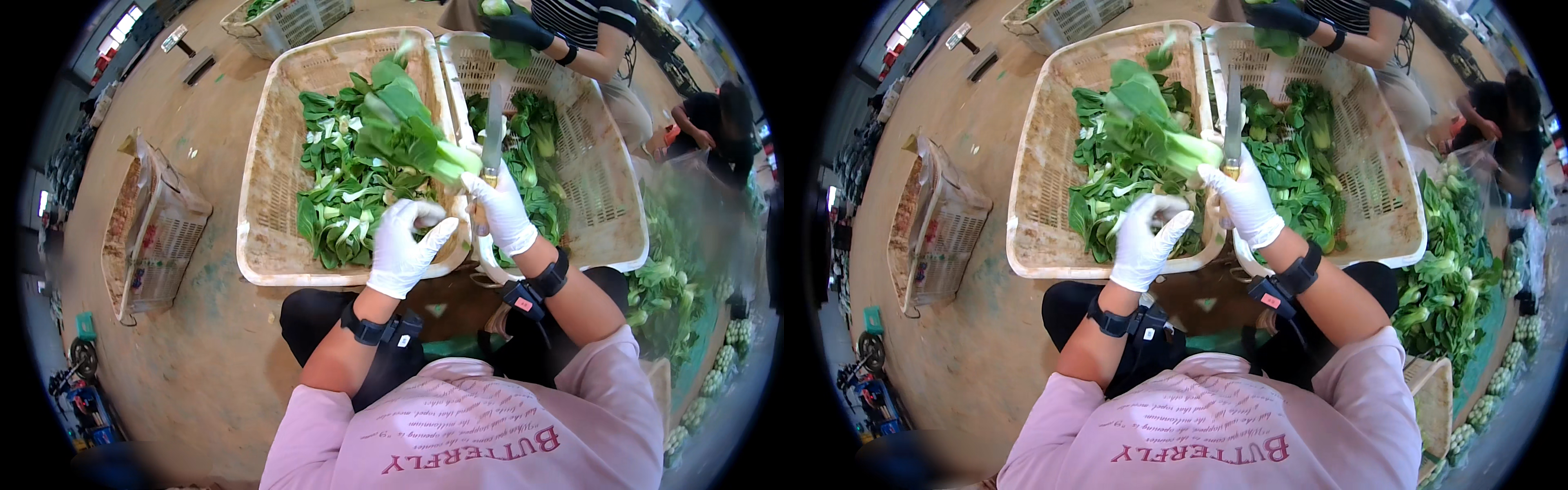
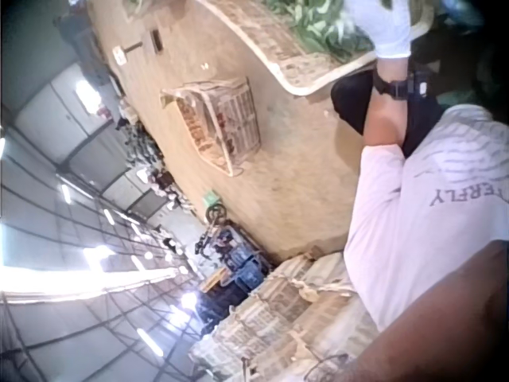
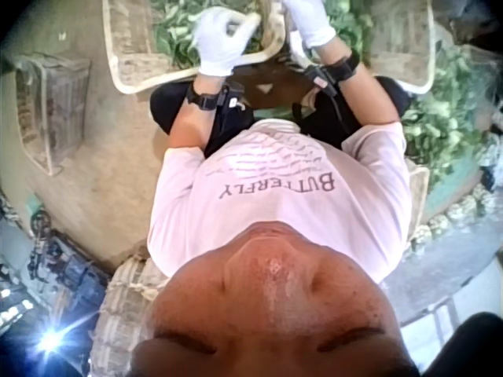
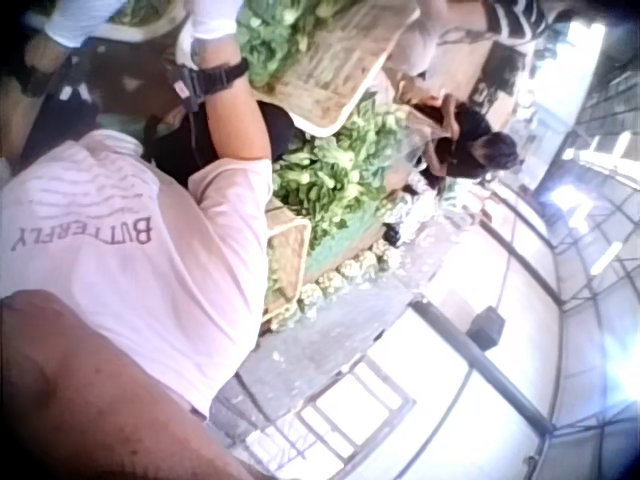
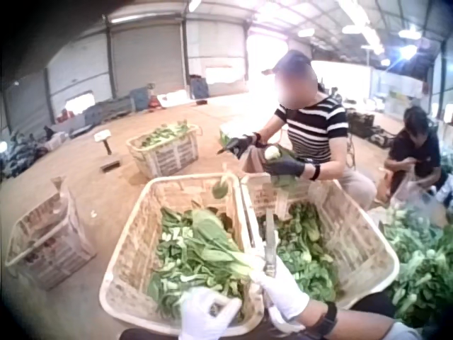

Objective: The person trims the base and leaves of bok choy with a knife while sitting on the floor, placing the trimmed vegetables into a basket.

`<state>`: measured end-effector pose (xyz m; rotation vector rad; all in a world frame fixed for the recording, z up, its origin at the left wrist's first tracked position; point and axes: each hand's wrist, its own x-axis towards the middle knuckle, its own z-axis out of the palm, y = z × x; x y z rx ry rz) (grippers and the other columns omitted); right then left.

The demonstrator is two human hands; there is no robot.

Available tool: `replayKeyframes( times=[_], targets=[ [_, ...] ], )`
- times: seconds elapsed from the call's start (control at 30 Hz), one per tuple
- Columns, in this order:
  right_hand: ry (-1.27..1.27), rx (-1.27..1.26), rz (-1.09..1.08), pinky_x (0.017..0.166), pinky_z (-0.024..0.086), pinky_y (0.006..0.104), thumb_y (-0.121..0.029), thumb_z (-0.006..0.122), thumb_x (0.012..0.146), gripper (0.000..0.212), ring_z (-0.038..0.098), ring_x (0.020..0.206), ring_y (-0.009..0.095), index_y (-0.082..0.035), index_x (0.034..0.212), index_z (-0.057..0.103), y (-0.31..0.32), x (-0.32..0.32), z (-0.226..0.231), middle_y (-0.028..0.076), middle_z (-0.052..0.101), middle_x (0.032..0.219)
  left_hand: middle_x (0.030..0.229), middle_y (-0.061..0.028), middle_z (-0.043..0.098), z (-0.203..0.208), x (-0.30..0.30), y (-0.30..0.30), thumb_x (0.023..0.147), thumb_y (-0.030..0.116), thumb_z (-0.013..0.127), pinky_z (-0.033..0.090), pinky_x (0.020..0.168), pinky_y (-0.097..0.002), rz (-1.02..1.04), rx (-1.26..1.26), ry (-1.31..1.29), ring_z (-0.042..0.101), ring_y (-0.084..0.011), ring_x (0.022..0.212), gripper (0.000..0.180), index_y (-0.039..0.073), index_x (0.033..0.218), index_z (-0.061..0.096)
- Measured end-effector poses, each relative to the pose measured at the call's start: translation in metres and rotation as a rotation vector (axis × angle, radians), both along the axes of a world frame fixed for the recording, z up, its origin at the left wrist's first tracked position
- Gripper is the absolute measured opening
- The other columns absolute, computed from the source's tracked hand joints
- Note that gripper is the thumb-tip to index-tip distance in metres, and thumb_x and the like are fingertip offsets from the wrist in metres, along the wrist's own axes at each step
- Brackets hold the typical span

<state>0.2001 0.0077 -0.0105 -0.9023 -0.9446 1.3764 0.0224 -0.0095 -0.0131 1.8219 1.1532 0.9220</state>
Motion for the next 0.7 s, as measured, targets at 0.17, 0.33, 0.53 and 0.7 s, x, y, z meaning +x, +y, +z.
replayKeyframes(
  times=[0.17,0.33,0.53,0.7],
  targets=[
    [-0.362,0.233,0.060,0.085,0.046,0.0263,-0.011,0.070,0.081,0.050,0.057,0.098,0.014,-0.002,0.126,0.049,-0.012,-0.019,0.005,0.006,0.058,0.113,0.100,-0.0004,0.062,-0.028,0.013,0.009,0.085,0.022,0.068,0.050,0.067,-0.0271,0.220,-0.511,-0.968,0.060,-0.0120,0.088,0.035,0.009,0.115,0.055],
    [-0.529,0.273,0.017,0.086,0.045,0.0263,-0.011,0.072,0.080,0.045,0.058,0.095,0.013,-0.001,0.120,0.054,-0.008,-0.018,0.003,0.004,0.062,0.106,0.104,-0.0022,0.061,-0.032,0.006,0.010,0.082,0.016,0.070,0.052,0.068,-0.0287,0.195,-0.566,-0.879,0.061,-0.0147,0.088,0.036,0.010,0.115,0.055],
    [-0.252,0.171,-0.039,0.082,0.046,0.0239,-0.012,0.071,0.081,0.044,0.058,0.094,0.010,-0.002,0.120,0.055,-0.015,-0.023,0.005,0.005,0.063,0.106,0.107,-0.0038,0.061,-0.015,0.013,0.005,0.083,0.019,0.070,0.054,0.069,-0.0286,0.137,-0.566,-1.168,0.061,-0.0148,0.091,0.037,0.009,0.116,0.055],
    [0.046,-0.087,-0.055,0.073,0.046,0.0205,-0.022,0.069,0.084,0.044,0.057,0.087,0.006,-0.003,0.121,0.055,-0.007,-0.016,0.014,0.005,0.064,0.102,0.115,-0.0058,0.059,-0.022,-0.004,0.013,0.085,0.021,0.066,0.055,0.073,-0.0302,-0.042,-0.740,-1.315,0.059,-0.0158,0.098,0.045,0.007,0.124,0.050]
  ],
)
